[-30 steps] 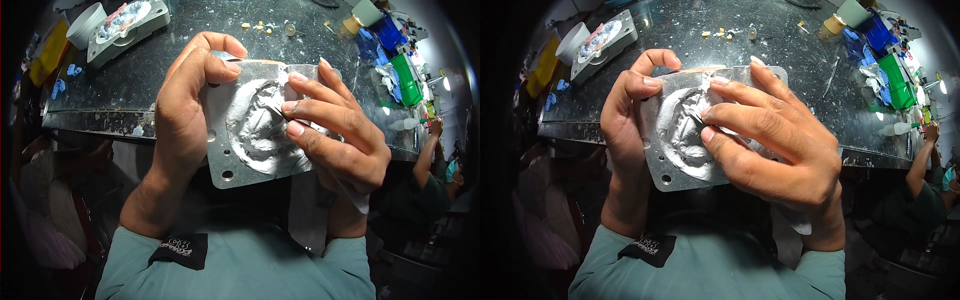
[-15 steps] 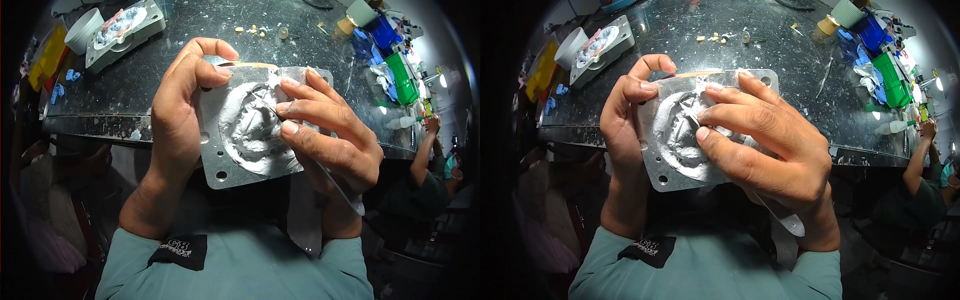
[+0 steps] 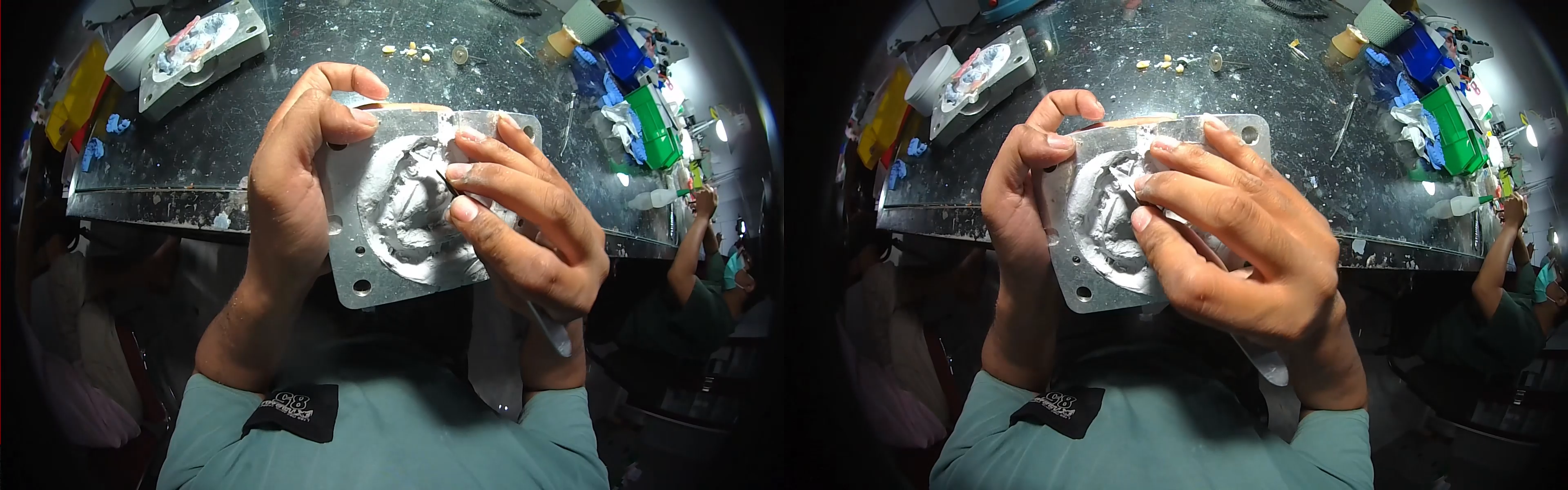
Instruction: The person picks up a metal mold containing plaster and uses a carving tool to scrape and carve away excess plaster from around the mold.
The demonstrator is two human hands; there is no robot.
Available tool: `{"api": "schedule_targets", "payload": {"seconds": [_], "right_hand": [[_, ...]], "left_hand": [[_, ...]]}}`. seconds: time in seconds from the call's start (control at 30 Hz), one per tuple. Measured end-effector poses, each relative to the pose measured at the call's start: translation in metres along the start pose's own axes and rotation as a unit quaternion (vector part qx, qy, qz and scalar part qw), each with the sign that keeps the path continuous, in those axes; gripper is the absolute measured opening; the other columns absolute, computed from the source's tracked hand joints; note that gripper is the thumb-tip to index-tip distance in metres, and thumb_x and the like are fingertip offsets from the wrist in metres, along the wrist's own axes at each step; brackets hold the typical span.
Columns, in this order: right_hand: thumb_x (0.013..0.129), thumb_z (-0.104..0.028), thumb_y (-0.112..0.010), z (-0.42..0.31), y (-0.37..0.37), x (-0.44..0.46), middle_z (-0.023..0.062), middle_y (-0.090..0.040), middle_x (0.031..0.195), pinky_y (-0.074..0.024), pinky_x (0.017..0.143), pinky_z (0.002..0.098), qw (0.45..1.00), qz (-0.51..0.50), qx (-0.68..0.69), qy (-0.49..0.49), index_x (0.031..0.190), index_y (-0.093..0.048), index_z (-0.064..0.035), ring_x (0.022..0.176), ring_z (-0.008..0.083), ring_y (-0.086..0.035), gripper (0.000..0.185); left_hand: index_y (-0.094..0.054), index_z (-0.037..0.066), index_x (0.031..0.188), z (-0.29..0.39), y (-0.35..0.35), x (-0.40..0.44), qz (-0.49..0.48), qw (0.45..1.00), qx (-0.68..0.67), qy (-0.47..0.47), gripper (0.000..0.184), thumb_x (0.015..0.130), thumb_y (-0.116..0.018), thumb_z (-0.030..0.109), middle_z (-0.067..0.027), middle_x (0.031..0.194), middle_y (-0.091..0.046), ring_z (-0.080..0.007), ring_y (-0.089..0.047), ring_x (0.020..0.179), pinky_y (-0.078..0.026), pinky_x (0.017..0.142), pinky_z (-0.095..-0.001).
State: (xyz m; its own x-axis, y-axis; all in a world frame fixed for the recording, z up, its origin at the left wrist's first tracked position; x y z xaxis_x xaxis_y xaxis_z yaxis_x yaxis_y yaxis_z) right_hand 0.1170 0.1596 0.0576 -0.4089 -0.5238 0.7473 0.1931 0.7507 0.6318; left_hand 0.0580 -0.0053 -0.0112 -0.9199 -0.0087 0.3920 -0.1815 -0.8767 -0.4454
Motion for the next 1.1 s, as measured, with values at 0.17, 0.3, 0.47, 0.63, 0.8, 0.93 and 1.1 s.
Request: {"api": "schedule_targets", "payload": {"seconds": [0.17,0.3,0.47,0.63,0.8,0.93,1.1], "right_hand": [[0.088,0.005,-0.074,-0.007,0.002,-0.006,0.0209,-0.067,0.115,-0.0546,0.105,0.0619,0.999,0.032,0.022,-0.012,0.111,-0.066,-0.0049,0.11,0.0401,-0.073,0.026],[0.095,0.004,-0.069,-0.006,0.01,-0.008,0.0245,-0.063,0.117,-0.0543,0.104,0.0631,0.998,0.05,0.02,-0.023,0.116,-0.06,-0.0032,0.108,0.0436,-0.072,0.023],[0.1,0.0,-0.065,-0.003,0.008,-0.011,0.027,-0.065,0.117,-0.0509,0.109,0.0582,0.989,0.1,0.056,-0.098,0.117,-0.052,0.0016,0.115,0.0424,-0.07,0.022],[0.099,0.001,-0.064,-0.013,-0.011,-0.011,0.0246,-0.068,0.114,-0.0441,0.115,0.0591,0.982,0.118,0.042,-0.145,0.115,-0.053,0.0016,0.118,0.0395,-0.069,0.02],[0.097,0.002,-0.066,-0.011,-0.014,-0.013,0.0205,-0.07,0.113,-0.0436,0.115,0.0588,0.975,0.146,0.043,-0.161,0.114,-0.059,0.0017,0.118,0.0359,-0.07,0.019],[0.096,0.002,-0.068,-0.006,-0.015,-0.01,0.0208,-0.07,0.113,-0.0448,0.114,0.0563,0.972,0.158,0.065,-0.162,0.113,-0.063,0.0024,0.116,0.0351,-0.07,0.018],[0.096,0.002,-0.068,-0.003,-0.015,-0.011,0.0216,-0.071,0.113,-0.0445,0.115,0.0553,0.971,0.154,0.075,-0.167,0.113,-0.063,0.0026,0.116,0.0353,-0.07,0.017]], "left_hand": [[-0.059,0.0,0.085,-0.002,0.0,-0.001,0.013,1.0,-0.007,0.01,0.022,0.101,-0.048,0.011,-0.0136,0.121,-0.057,-0.0103,-0.055,0.092,-0.048,0.087,-0.024],[-0.06,0.0,0.085,-0.002,0.002,-0.002,0.018,1.0,-0.009,0.012,0.022,0.1,-0.047,0.01,-0.0135,0.121,-0.057,-0.0104,-0.054,0.093,-0.047,0.086,-0.024],[-0.059,-0.001,0.086,-0.004,0.003,-0.004,0.052,0.998,-0.023,0.032,0.021,0.1,-0.047,0.008,-0.0149,0.123,-0.055,-0.0131,-0.057,0.096,-0.049,0.089,-0.0252],[-0.058,-0.004,0.087,-0.001,-0.002,-0.013,0.055,0.992,-0.096,0.06,0.018,0.098,-0.047,0.005,-0.0175,0.129,-0.049,-0.0197,-0.063,0.108,-0.052,0.099,-0.032],[-0.057,-0.005,0.089,0.013,-0.003,-0.016,0.065,0.996,-0.059,-0.022,0.016,0.096,-0.047,0.005,-0.019,0.13,-0.046,-0.0259,-0.064,0.117,-0.052,0.104,-0.0375],[-0.056,-0.007,0.098,0.011,-0.002,-0.016,0.095,0.992,-0.082,-0.006,0.016,0.095,-0.047,0.006,-0.02,0.131,-0.046,-0.0308,-0.066,0.119,-0.051,0.106,-0.0397],[-0.042,-0.005,0.125,0.007,-0.003,-0.015,0.097,0.991,-0.093,0.024,0.037,0.092,-0.045,0.011,-0.0385,0.131,-0.054,-0.0337,-0.067,0.115,-0.05,0.107,-0.0382]]}}
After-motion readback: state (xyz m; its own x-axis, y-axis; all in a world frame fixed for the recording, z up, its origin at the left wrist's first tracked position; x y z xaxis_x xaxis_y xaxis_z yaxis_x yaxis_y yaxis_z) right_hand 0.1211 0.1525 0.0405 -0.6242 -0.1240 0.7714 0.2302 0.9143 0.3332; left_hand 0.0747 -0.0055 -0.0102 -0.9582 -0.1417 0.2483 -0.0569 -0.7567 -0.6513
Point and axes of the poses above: each hand's wrist, its own x-axis towards the middle knuckle, its own y-axis out of the back of the hand, z = x × y, the point moved 8 cm from there along x, towards the middle knuckle
